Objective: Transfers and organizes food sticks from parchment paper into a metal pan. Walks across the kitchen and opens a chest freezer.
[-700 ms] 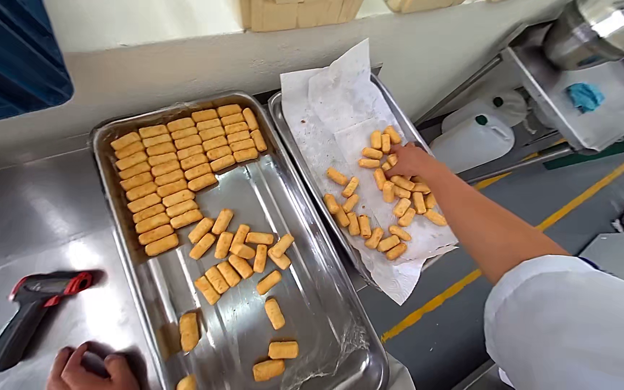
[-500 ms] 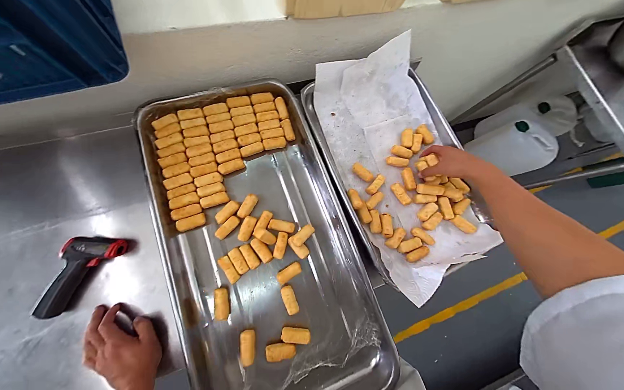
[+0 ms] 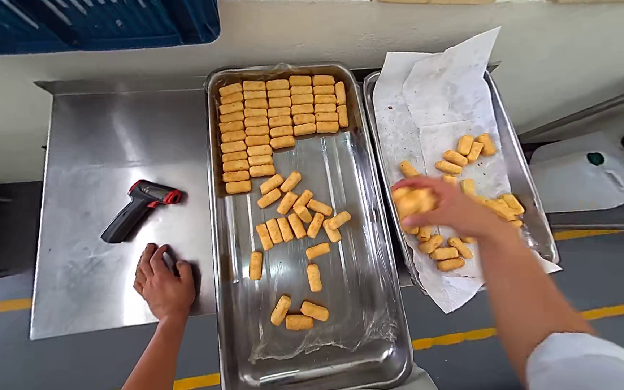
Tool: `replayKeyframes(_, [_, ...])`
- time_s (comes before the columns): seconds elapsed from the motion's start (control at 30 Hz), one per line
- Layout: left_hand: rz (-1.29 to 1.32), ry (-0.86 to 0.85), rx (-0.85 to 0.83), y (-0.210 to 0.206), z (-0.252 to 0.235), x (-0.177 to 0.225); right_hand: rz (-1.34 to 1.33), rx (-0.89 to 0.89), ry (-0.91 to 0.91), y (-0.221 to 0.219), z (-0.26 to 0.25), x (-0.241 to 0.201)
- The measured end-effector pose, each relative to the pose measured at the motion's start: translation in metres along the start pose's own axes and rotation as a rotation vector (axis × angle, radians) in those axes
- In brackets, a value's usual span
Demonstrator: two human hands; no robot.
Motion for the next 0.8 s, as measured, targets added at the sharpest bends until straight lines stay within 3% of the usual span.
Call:
replayKeyframes(0.13, [-0.002,0.005,-0.002,-0.001,0.001,-0.002,0.148,-0.304,-0.058,-0.139,-0.016,-0.035])
replayKeyframes(0.23, [0.006,0.006,-0.008,0.001,0.001,0.0,0.254,-0.327,-0.074,-0.185,-0.018,-0.052])
replayKeyframes(0.43, [0.025,-0.003,-0.008,-0.003,0.0,-0.005,0.458,0.062,-0.02,-0.138,-0.058,-0.036])
replayKeyframes(0.63, [0.022,-0.007,0.005,-0.005,-0.001,-0.007,0.622,-0.154,-0.158,-0.131,-0.114,-0.012])
replayKeyframes(0.8, [0.028,-0.007,0.008,-0.007,-0.002,-0.007,0.673,0.078,-0.134,-0.107,-0.138,-0.021])
Point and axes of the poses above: each hand's wrist, its own z-axis away from the middle knuckle, its own y-axis out of the back of the hand, x = y × z, the point moved 1 cm from there along -z, towards the middle knuckle, and after that the axes turned 1 degree about -y, right-handed, at the moved point
